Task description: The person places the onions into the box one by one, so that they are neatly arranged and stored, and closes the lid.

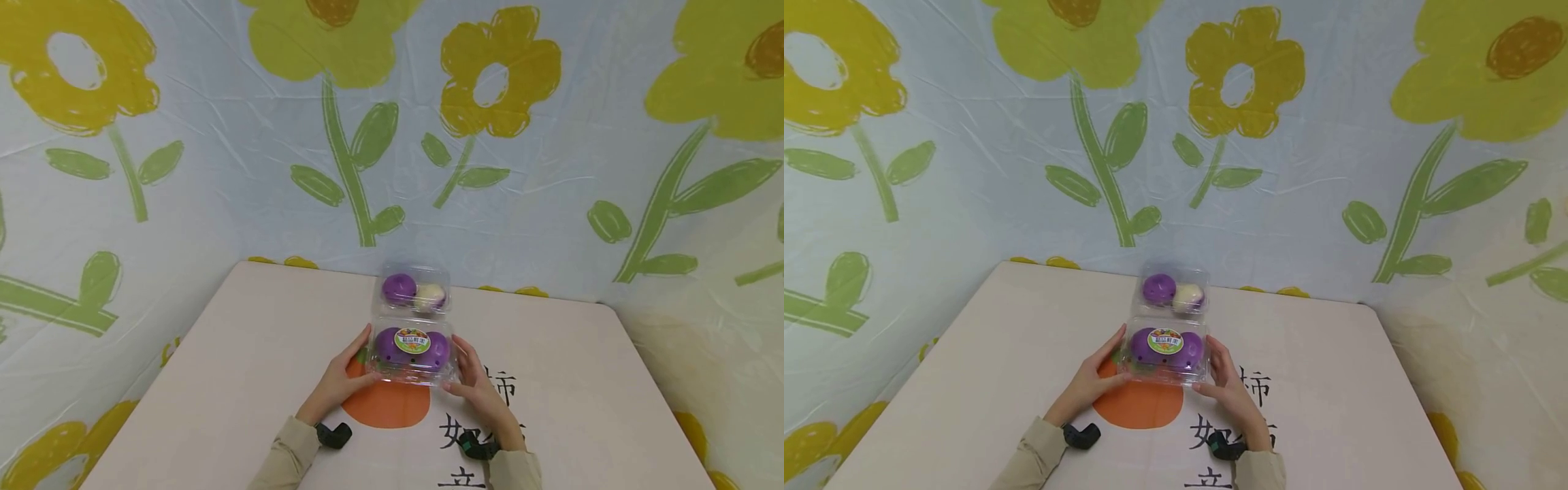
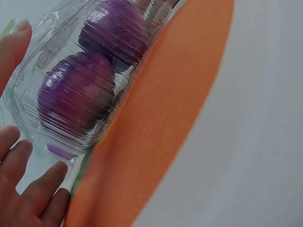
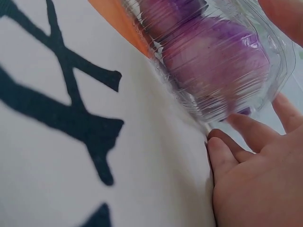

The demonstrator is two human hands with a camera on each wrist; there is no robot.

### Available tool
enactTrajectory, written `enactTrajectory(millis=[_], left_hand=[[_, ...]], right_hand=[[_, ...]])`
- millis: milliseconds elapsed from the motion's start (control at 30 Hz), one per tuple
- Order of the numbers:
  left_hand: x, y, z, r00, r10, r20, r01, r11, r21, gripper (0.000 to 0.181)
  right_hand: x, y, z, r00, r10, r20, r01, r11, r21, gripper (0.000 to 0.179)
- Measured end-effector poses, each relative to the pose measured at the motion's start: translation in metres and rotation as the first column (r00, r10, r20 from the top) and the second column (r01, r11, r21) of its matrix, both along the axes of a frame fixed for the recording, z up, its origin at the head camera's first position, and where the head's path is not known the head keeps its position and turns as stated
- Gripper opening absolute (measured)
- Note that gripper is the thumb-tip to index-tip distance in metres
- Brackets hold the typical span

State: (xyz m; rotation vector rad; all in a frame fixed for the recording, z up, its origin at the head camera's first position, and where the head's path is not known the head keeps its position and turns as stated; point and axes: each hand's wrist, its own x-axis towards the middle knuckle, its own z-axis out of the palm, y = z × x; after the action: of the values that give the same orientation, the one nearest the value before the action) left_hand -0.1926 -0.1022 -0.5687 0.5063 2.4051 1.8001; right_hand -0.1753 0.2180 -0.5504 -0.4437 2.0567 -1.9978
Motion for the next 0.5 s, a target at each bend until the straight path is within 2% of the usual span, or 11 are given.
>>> enactTrajectory(millis=[167, 400, 500], left_hand=[[-0.0002, -0.002, -0.0006, 1.0, -0.009, -0.025, 0.009, 1.0, 0.001, 0.088], [-0.0015, -0.0014, -0.0029, 0.995, -0.035, -0.098, 0.037, 0.999, 0.012, 0.083], [-0.0019, -0.0015, -0.0041, 0.995, -0.036, -0.097, 0.037, 0.999, 0.011, 0.082]], right_hand=[[0.0013, -0.0019, 0.0009, 1.0, -0.016, 0.008, 0.016, 1.0, 0.006, 0.095], [0.0012, -0.0005, 0.0016, 0.999, -0.038, 0.01, 0.038, 0.999, 0.025, 0.094], [0.0006, 0.0004, 0.0008, 0.999, -0.036, 0.007, 0.036, 0.999, 0.022, 0.094]])
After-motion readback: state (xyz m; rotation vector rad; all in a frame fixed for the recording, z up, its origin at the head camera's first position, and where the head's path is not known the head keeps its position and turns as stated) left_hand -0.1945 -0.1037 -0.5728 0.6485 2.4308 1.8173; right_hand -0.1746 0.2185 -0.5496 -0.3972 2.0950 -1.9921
